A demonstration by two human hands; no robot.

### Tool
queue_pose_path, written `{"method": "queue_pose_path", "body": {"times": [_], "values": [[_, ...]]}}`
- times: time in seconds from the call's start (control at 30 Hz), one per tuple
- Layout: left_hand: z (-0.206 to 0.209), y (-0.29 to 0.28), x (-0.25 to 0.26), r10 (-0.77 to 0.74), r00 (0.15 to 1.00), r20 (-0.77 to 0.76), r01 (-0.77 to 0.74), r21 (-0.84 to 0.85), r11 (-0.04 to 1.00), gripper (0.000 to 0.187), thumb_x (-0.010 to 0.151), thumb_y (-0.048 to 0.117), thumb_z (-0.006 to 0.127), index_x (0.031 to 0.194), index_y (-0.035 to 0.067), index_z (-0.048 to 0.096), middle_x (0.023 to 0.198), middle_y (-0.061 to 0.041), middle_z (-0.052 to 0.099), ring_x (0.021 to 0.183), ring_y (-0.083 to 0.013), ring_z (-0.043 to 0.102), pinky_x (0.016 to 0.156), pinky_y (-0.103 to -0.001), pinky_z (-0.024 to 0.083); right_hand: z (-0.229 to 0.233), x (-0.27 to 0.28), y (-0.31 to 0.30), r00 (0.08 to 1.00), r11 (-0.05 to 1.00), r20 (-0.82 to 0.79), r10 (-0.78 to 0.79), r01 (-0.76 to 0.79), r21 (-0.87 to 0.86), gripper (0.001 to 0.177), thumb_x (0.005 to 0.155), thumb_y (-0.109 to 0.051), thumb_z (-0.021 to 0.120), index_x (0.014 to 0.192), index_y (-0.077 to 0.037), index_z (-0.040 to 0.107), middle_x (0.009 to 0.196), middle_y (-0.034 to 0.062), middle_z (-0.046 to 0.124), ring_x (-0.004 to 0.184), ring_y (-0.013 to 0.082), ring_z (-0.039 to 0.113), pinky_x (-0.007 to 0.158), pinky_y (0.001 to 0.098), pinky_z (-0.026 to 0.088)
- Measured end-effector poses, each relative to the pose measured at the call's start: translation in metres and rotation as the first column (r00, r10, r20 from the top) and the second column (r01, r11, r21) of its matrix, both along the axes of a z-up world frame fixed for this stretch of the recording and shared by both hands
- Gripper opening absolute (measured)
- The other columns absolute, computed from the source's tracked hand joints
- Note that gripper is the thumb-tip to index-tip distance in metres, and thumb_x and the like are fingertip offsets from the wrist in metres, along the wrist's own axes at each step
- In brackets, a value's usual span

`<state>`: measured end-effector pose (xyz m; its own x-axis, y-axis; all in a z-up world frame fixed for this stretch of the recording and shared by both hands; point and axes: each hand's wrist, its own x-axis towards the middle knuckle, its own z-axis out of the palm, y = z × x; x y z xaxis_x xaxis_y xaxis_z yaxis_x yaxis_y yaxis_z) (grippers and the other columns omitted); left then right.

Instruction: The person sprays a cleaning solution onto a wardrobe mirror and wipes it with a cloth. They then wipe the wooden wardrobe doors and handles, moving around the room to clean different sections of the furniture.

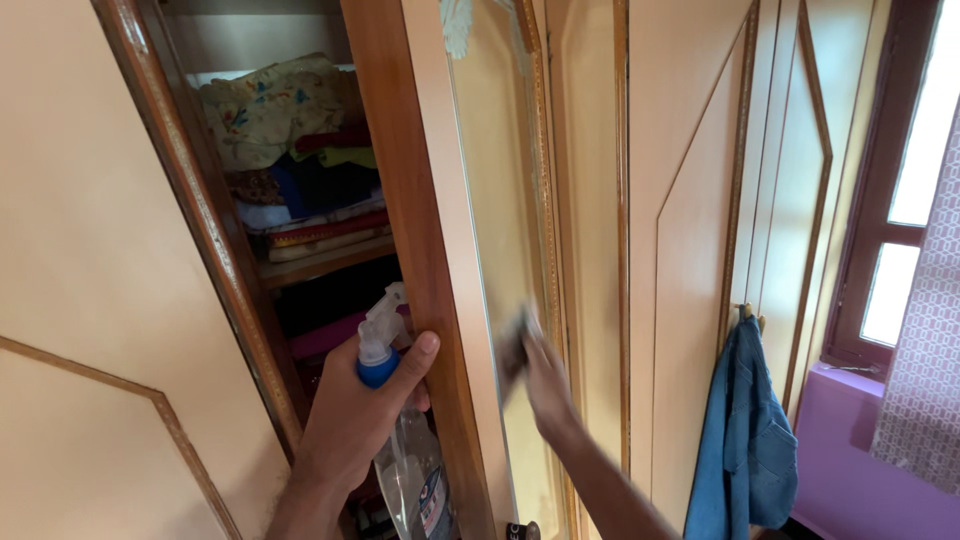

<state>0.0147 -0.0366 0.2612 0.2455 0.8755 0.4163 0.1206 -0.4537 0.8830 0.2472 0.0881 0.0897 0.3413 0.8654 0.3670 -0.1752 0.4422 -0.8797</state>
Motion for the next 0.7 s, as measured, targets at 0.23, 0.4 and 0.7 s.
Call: {"method": "queue_pose_path", "body": {"times": [0.23,0.4,0.7], "values": [[0.001,-0.001,-0.001,-0.002,1.000,-0.025,0.001,-0.025,1.000,0.046,0.086,0.044,0.071,0.099,-0.001,0.072,0.066,-0.007,0.066,0.061,-0.0161,0.065,0.059,-0.033,0.057,0.037,-0.020,-0.020,0.869,0.819,0.343,-0.358,0.116,0.562,0.063,0.113,-0.034,0.029,0.159,0.008,0.028,0.171,0.0244,0.018,0.158,0.0361,0.012,0.126,0.0433,0.010],[0.001,-0.002,0.000,-0.014,0.999,0.034,0.016,-0.040,0.999,0.045,0.085,0.041,0.072,0.100,0.000,0.071,0.068,-0.006,0.065,0.060,-0.0164,0.064,0.058,-0.034,0.058,-0.009,0.007,0.026,0.996,0.995,-0.066,-0.055,0.049,-0.090,0.057,0.113,-0.037,0.035,0.136,0.011,0.058,0.116,0.0221,0.064,0.108,0.0318,0.060,0.098,0.0450,0.049],[0.003,0.000,0.001,-0.021,1.000,-0.018,0.020,-0.034,0.999,0.043,0.085,0.042,0.073,0.100,0.001,0.071,0.064,-0.007,0.065,0.059,-0.0157,0.064,0.057,-0.032,0.055,0.119,0.009,0.020,0.716,0.563,0.304,-0.628,0.149,0.813,0.053,0.118,-0.028,0.031,0.143,0.015,0.048,0.146,0.0351,0.047,0.136,0.0429,0.044,0.113,0.0443,0.035]]}}
